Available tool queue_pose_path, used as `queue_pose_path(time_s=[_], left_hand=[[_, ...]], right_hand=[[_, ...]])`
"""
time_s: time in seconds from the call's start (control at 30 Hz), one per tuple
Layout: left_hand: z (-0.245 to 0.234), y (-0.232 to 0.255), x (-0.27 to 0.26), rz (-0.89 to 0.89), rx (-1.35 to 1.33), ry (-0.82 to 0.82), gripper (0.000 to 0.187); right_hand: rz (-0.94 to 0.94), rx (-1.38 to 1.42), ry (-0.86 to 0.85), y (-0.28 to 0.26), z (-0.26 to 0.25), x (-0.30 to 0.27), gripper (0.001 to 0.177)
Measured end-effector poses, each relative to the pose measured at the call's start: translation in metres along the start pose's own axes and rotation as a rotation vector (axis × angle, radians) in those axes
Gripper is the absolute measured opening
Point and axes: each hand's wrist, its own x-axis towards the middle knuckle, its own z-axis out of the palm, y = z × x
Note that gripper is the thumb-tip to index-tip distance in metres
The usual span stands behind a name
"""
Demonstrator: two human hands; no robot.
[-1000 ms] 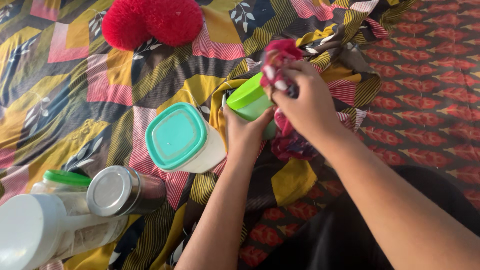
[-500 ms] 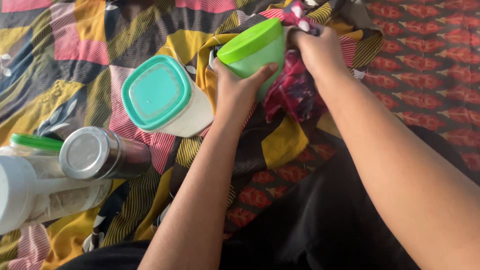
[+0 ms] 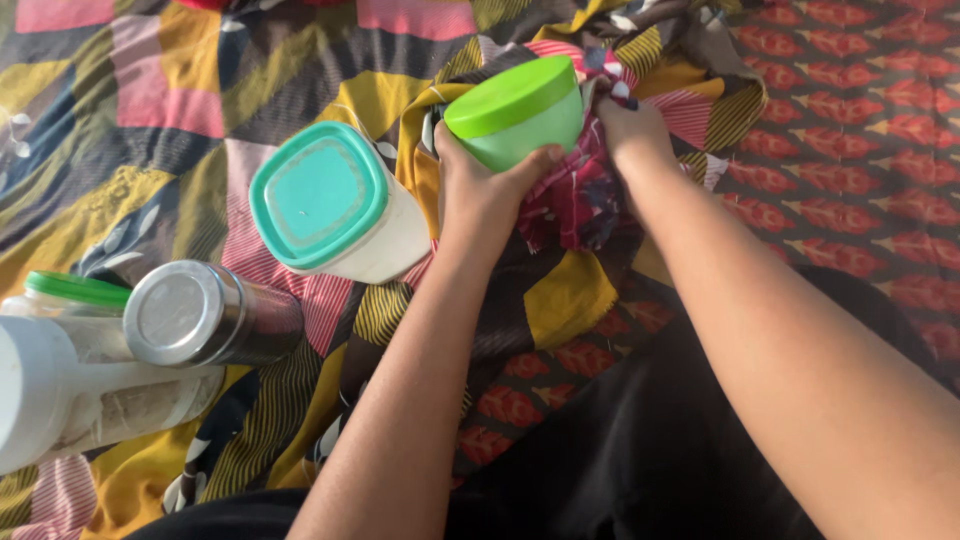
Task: The person wipes several plastic and metal containers with a cloth, then opens a white container and pours a white granular substance into a smaller container before closing it. The person handles multiple containers and a cloth on a patterned table.
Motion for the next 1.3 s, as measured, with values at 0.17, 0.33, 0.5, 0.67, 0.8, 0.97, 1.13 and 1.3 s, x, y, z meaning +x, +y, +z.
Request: queue_pose_path(time_s=[0.17, 0.33, 0.5, 0.67, 0.8, 0.97, 1.13, 1.3], left_hand=[[-0.009, 0.027, -0.013, 0.033, 0.064, -0.013, 0.113], [-0.011, 0.063, -0.019, 0.257, 0.075, 0.104, 0.098], [-0.016, 0.085, -0.012, 0.215, 0.416, 0.015, 0.076], [-0.074, 0.107, 0.004, 0.231, 0.731, 0.173, 0.069], [-0.147, 0.12, 0.017, 0.066, 0.822, -0.021, 0.088], [-0.212, 0.107, -0.025, -0.082, 1.031, -0.404, 0.121], [-0.226, 0.084, -0.036, 0.042, 0.797, -0.289, 0.124], [-0.222, 0.085, -0.034, -0.043, 0.923, -0.253, 0.119]], right_hand=[[-0.027, 0.233, -0.096, -0.017, -0.002, -0.02, 0.04], [-0.502, 0.311, 0.092, -0.064, -0.027, -0.06, 0.03], [-1.05, 0.197, 0.253, -0.092, -0.047, -0.098, 0.022], [-1.065, -0.064, 0.298, -0.099, -0.029, -0.133, 0.018], [-0.883, 0.088, 0.113, -0.106, -0.009, -0.166, 0.029], [-0.866, 0.153, -0.067, -0.101, 0.008, -0.19, 0.033], [-0.459, 0.049, -0.09, -0.056, 0.035, -0.196, 0.036], [-0.493, 0.098, -0.145, -0.04, 0.052, -0.209, 0.036]])
